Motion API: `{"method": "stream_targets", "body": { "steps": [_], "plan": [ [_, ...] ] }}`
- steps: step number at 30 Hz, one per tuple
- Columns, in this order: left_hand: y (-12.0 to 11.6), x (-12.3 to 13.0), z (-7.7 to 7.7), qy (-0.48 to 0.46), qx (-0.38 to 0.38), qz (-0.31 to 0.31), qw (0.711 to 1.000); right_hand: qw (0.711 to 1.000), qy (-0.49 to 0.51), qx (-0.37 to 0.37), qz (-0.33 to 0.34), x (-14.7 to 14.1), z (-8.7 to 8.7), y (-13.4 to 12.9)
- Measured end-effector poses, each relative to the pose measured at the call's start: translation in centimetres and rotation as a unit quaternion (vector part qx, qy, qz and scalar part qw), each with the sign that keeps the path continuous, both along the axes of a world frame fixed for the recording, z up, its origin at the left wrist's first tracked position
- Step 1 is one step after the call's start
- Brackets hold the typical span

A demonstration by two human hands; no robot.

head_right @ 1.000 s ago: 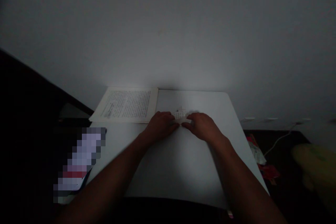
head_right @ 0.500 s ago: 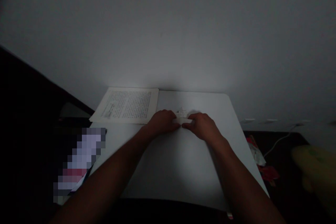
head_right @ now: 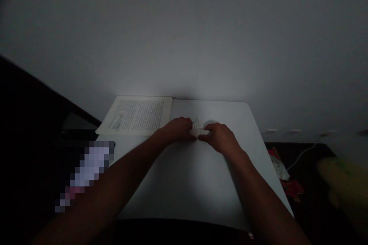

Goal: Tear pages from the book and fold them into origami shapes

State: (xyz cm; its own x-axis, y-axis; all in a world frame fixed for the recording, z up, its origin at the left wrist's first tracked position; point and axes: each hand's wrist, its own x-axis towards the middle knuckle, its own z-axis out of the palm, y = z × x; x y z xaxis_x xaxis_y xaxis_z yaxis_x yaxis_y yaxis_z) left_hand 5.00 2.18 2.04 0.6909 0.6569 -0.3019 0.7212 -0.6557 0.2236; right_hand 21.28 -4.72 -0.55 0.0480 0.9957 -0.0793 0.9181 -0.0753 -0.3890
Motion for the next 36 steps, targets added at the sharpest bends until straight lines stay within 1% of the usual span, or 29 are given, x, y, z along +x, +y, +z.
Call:
{"method": "stream_targets", "body": {
  "steps": [5, 9, 13, 16, 19, 21, 24, 27, 29, 32, 36],
  "plan": [
    [0.2, -0.5, 0.8, 0.018, 0.003, 0.026, 0.999, 1.0, 0.004, -0.007, -0.011, -0.1, 0.0, 0.1],
    [0.5, -1.2, 1.6, 0.061, 0.0, 0.058, 0.996, 1.0, 0.007, -0.01, -0.023, 0.0, 0.0, 0.0],
    [0.9, -2.1, 2.4, 0.096, -0.005, 0.081, 0.992, 1.0, 0.011, -0.005, -0.017, -0.1, 0.0, 0.0],
    [1.0, -2.8, 3.0, 0.108, 0.006, 0.09, 0.99, 1.0, 0.011, 0.002, -0.015, -0.1, 0.0, 0.0],
    [0.1, -3.2, 3.6, 0.096, 0.024, 0.085, 0.991, 1.0, 0.012, -0.002, -0.017, -0.1, 0.0, 0.1],
    [-1.0, -3.1, 3.7, 0.048, 0.035, 0.067, 0.996, 1.0, 0.014, -0.005, -0.019, 0.0, 0.0, 0.1],
    [-2.9, -1.8, 3.0, -0.059, 0.057, 0.06, 0.995, 1.0, 0.006, 0.005, -0.007, 0.1, -0.2, 0.2],
    [-4.0, -0.1, 1.4, -0.117, 0.052, 0.04, 0.991, 1.0, -0.002, 0.015, 0.01, 0.3, -0.5, 0.3],
    [-4.2, 0.7, 0.2, -0.124, 0.056, 0.021, 0.99, 1.0, -0.007, 0.017, 0.01, 0.5, -0.7, 0.3],
    [-3.8, 0.8, -1.2, -0.143, 0.076, -0.004, 0.987, 1.0, -0.01, 0.021, 0.011, 0.6, -0.8, 0.4],
    [-3.4, 0.2, -2.6, -0.181, 0.098, 0.001, 0.979, 1.0, 0.002, 0.026, 0.007, 0.5, -0.7, 0.4]
  ]
}}
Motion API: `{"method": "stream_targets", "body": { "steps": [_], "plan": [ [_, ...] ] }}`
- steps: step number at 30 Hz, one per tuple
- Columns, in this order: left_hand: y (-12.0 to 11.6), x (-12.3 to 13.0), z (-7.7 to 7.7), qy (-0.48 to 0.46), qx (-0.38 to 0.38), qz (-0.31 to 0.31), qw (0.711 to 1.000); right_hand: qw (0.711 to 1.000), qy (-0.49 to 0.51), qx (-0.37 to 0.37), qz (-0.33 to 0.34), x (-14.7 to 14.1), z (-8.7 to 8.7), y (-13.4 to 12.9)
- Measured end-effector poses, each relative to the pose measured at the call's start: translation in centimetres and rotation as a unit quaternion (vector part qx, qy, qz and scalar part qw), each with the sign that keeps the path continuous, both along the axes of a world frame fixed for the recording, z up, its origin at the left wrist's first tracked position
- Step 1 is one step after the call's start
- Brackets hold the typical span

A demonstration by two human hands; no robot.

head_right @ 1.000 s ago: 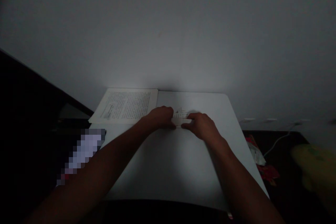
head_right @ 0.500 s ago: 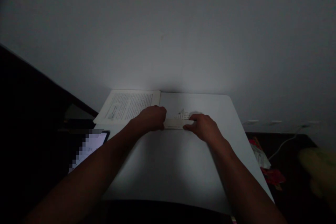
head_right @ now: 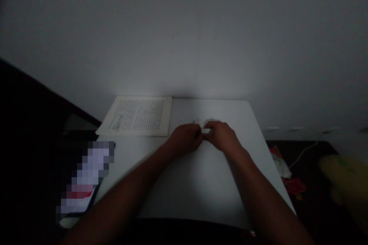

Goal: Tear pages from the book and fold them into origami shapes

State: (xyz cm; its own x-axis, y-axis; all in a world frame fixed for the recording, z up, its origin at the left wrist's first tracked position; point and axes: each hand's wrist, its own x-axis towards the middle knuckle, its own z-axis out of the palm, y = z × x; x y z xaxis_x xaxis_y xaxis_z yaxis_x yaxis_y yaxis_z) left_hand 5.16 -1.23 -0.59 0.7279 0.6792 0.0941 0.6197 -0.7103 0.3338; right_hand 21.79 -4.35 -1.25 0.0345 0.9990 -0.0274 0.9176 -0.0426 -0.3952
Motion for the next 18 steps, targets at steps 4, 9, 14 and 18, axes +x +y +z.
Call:
{"method": "stream_targets", "body": {
  "steps": [4, 9, 14, 18],
  "plan": [
    [0.0, -0.3, -0.7, -0.01, 0.003, 0.0, 1.0, 0.999, -0.025, 0.01, -0.039, -0.4, 0.3, -0.3],
    [-0.1, -0.2, -0.5, -0.011, -0.012, -0.003, 1.0, 0.997, -0.039, 0.014, -0.06, -0.2, 0.5, -0.8],
    [-0.1, -0.2, -0.4, -0.005, -0.025, 0.004, 1.0, 0.996, -0.014, 0.0, -0.089, 1.3, 0.4, -1.1],
    [-0.1, -0.2, -0.5, -0.011, -0.022, 0.002, 1.0, 0.994, 0.012, -0.026, -0.107, 3.3, 0.3, -1.4]
  ]
}}
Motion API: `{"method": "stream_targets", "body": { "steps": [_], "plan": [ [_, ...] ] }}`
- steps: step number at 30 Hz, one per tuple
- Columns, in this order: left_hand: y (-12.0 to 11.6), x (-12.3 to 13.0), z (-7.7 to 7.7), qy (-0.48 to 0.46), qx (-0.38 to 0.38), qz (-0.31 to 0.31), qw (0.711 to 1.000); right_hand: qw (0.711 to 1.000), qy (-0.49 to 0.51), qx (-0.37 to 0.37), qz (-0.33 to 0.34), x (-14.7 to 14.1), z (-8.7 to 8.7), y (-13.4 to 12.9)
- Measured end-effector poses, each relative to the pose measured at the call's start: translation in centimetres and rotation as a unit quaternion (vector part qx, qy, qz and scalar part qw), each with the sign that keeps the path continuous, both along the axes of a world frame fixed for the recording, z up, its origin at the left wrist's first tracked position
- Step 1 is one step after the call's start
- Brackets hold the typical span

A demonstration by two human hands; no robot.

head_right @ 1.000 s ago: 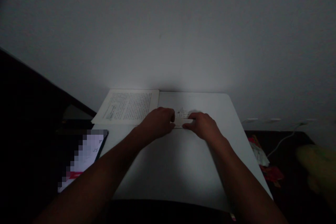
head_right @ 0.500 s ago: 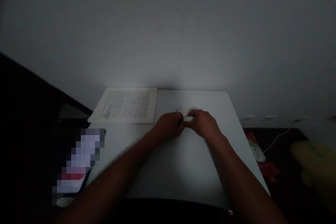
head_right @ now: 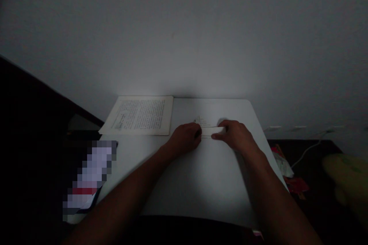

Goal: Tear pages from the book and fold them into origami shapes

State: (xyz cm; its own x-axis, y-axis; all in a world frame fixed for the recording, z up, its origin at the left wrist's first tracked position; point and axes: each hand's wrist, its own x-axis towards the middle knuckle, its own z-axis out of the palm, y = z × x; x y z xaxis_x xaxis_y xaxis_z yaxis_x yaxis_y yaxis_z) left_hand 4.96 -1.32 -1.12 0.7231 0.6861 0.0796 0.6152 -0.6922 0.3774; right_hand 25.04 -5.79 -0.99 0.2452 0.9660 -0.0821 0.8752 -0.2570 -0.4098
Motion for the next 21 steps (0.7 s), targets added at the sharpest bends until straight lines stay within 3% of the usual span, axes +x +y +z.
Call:
{"method": "stream_targets", "body": {
  "steps": [12, 16, 21],
  "plan": [
    [0.0, -0.3, -0.2, -0.016, 0.011, -0.005, 1.0, 0.996, 0.087, -0.004, -0.017, 4.6, -0.7, -0.9],
    [0.0, -0.2, -0.3, -0.014, 0.014, -0.007, 1.0, 0.994, 0.106, 0.018, 0.02, 4.5, -0.6, -1.2],
    [-0.1, 0.1, -0.3, 0.0, 0.024, 0.001, 1.0, 0.994, 0.038, 0.103, 0.024, 2.4, -0.1, -1.1]
  ]
}}
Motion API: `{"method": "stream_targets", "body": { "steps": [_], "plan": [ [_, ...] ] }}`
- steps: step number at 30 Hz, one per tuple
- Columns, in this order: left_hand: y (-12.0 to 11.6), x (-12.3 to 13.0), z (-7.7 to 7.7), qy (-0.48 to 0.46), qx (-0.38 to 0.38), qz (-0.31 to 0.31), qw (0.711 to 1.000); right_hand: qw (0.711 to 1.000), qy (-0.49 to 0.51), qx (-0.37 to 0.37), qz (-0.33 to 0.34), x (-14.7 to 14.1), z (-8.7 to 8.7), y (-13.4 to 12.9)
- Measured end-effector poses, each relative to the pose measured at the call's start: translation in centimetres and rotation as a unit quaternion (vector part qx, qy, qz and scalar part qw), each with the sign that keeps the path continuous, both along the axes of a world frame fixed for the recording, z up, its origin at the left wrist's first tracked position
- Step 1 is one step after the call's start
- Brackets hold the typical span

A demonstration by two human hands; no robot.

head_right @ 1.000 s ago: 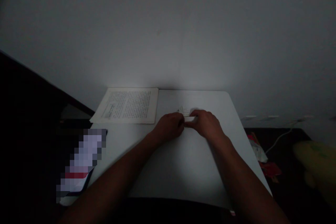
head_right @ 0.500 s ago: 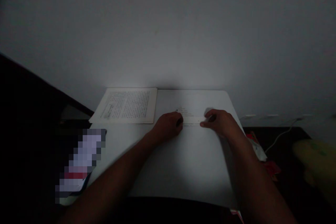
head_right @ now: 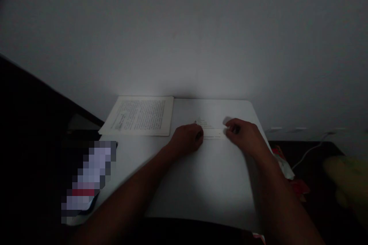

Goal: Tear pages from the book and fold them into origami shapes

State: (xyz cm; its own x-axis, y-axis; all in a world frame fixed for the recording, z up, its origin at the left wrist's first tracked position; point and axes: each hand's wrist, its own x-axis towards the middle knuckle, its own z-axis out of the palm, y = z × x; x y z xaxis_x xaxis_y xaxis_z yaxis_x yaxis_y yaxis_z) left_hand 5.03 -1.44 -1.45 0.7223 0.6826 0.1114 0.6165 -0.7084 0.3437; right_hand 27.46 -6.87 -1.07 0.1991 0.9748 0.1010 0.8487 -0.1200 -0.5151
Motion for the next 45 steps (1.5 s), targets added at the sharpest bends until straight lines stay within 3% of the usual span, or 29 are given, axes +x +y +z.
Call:
{"method": "stream_targets", "body": {
  "steps": [3, 8, 18, 27, 34, 45],
  "plan": [
    [0.0, 0.1, 0.0, 0.003, 0.007, -0.002, 1.0, 0.999, -0.01, 0.033, -0.019, -1.6, -0.1, 0.3],
    [0.0, -0.2, -0.2, -0.032, 0.005, -0.005, 0.999, 0.996, -0.038, 0.072, 0.032, -3.6, -0.6, 0.7],
    [0.8, -0.7, -0.9, -0.185, -0.083, 0.051, 0.978, 0.996, -0.016, 0.073, 0.04, -4.6, -0.3, 0.6],
    [1.1, -1.0, -1.1, -0.306, -0.187, 0.094, 0.929, 0.995, -0.011, 0.089, 0.046, -4.7, -0.7, 0.6],
    [1.6, -1.4, -1.0, -0.402, -0.255, 0.124, 0.87, 0.99, -0.032, 0.085, 0.104, -4.3, -1.2, 0.8],
    [2.4, -1.5, -1.5, -0.465, -0.308, 0.134, 0.819, 0.986, -0.053, 0.084, 0.133, -4.3, -1.6, 1.0]
  ]
}}
